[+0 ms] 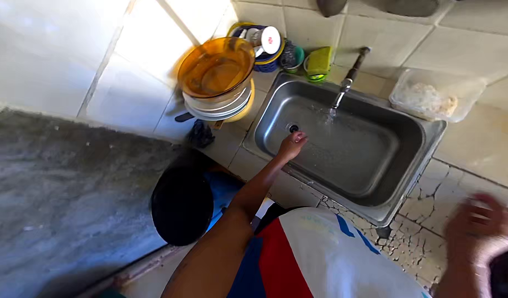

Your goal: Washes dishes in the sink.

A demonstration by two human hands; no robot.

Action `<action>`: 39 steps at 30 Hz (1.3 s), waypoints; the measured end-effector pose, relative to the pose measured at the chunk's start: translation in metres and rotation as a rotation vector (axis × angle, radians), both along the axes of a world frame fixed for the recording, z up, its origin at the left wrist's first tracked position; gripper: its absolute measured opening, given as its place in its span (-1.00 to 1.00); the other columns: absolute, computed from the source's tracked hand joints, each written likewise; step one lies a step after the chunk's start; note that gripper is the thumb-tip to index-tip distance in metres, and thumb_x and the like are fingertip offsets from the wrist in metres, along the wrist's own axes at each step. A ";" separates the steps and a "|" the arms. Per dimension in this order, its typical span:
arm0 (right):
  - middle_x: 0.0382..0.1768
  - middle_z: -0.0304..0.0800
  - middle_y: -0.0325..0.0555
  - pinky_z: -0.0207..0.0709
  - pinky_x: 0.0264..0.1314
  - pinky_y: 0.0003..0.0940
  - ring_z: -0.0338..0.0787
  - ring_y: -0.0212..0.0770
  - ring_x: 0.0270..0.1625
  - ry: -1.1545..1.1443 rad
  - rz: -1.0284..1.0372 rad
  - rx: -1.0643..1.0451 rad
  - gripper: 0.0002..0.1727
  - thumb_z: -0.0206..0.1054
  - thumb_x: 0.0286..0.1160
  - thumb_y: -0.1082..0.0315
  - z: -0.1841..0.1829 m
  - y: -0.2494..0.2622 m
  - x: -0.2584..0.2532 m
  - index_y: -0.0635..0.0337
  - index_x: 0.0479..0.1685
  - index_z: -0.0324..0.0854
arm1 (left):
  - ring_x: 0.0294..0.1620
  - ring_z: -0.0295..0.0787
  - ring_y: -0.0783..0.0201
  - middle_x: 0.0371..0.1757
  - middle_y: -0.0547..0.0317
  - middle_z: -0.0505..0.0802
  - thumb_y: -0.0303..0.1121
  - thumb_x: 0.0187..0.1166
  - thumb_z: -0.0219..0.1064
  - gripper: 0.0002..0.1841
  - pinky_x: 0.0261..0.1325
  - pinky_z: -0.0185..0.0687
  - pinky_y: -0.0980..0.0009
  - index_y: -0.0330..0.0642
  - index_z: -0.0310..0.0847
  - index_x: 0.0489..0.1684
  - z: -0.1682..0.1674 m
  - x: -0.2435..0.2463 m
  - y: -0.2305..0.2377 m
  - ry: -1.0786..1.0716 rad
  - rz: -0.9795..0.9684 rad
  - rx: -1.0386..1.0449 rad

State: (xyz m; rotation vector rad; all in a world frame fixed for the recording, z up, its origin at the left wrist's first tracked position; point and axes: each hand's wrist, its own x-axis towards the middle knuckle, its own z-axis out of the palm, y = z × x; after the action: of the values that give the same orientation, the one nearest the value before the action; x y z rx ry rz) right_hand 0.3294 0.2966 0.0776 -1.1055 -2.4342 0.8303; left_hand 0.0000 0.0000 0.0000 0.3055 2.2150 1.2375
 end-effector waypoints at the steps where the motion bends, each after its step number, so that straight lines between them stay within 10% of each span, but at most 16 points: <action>1: 0.37 0.68 0.40 0.71 0.22 0.08 0.83 0.20 0.20 -0.128 0.196 -0.097 -0.48 0.13 0.80 0.19 -0.006 -0.010 -0.021 0.38 0.56 0.47 | 0.36 0.73 0.05 0.35 -0.16 0.77 -0.18 0.74 0.28 -0.54 0.49 0.58 0.05 -0.31 0.57 0.45 0.010 0.001 -0.016 0.022 0.090 0.070; 4: 0.51 0.59 0.36 0.53 0.40 0.46 0.72 0.38 0.39 -0.503 0.794 -0.209 -0.38 0.29 0.71 0.08 -0.034 -0.040 -0.084 0.18 0.68 0.43 | 0.31 0.75 0.12 0.32 -0.13 0.79 -0.23 0.75 0.26 -0.59 0.41 0.65 0.12 -0.33 0.59 0.41 0.054 0.007 -0.071 0.082 0.311 0.187; 9: 0.48 0.63 0.33 0.47 0.54 0.28 0.71 0.31 0.42 -0.586 1.227 -0.324 -0.35 0.28 0.73 0.03 -0.035 -0.097 -0.184 0.22 0.69 0.42 | 0.31 0.77 0.13 0.35 -0.14 0.78 -0.27 0.80 0.16 -0.58 0.39 0.69 0.15 -0.39 0.51 0.46 0.142 -0.018 -0.178 0.251 0.526 0.208; 14: 0.39 0.71 0.12 0.74 0.24 -0.10 0.85 -0.05 0.21 -0.211 0.942 -0.895 -0.49 0.00 0.87 0.22 0.027 -0.148 -0.292 0.20 0.71 0.30 | 0.24 0.76 0.18 0.33 -0.06 0.76 -0.10 0.81 0.14 -0.51 0.28 0.70 0.22 -0.29 0.50 0.51 0.214 -0.104 -0.244 0.363 0.733 0.222; 23: 0.12 0.80 0.12 0.83 -0.05 -0.19 0.92 -0.03 -0.08 -0.036 0.405 -1.238 -0.25 0.12 0.73 -0.23 0.073 -0.241 -0.492 0.15 0.67 0.26 | 0.29 0.69 0.01 0.36 -0.13 0.72 0.13 0.67 0.28 -0.38 0.27 0.63 0.01 -0.16 0.56 0.50 0.196 -0.262 -0.252 0.053 0.629 -0.050; 28: -0.16 0.82 0.16 0.81 -0.43 -0.18 0.87 -0.06 -0.46 -0.035 0.309 -1.008 -0.53 0.16 0.79 0.08 0.068 -0.277 -0.510 0.20 0.47 0.40 | 0.19 0.72 0.08 0.26 -0.11 0.76 -0.51 0.42 0.40 -0.51 0.23 0.66 0.07 -0.27 0.58 0.41 0.188 -0.283 -0.256 0.100 0.519 -0.079; 34: -0.04 0.77 0.16 0.78 -0.43 -0.20 0.84 -0.07 -0.46 -0.081 0.279 -0.978 -0.53 0.11 0.81 0.10 0.079 -0.280 -0.500 0.11 0.56 0.38 | -0.05 0.72 0.22 0.05 -0.04 0.78 -0.58 0.38 0.37 -0.65 0.03 0.67 0.22 -0.32 0.66 0.17 0.195 -0.276 -0.256 0.217 0.511 -0.018; 39: 0.02 0.71 -0.01 0.69 -0.40 -0.30 0.72 -0.25 -0.41 0.121 0.359 -0.956 -0.44 0.18 0.75 0.17 0.107 -0.266 -0.459 0.08 0.69 0.25 | -0.14 0.73 0.34 0.00 0.06 0.79 -0.50 0.39 0.38 -0.52 -0.09 0.70 0.39 -0.26 0.58 0.37 0.245 -0.230 -0.244 0.376 0.468 0.068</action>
State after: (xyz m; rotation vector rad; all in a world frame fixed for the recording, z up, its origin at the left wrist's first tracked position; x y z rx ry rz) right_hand -0.1293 0.0306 0.1842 -0.8091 -2.1451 2.2358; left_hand -0.2301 -0.2435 0.2454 0.0417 2.6717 1.6086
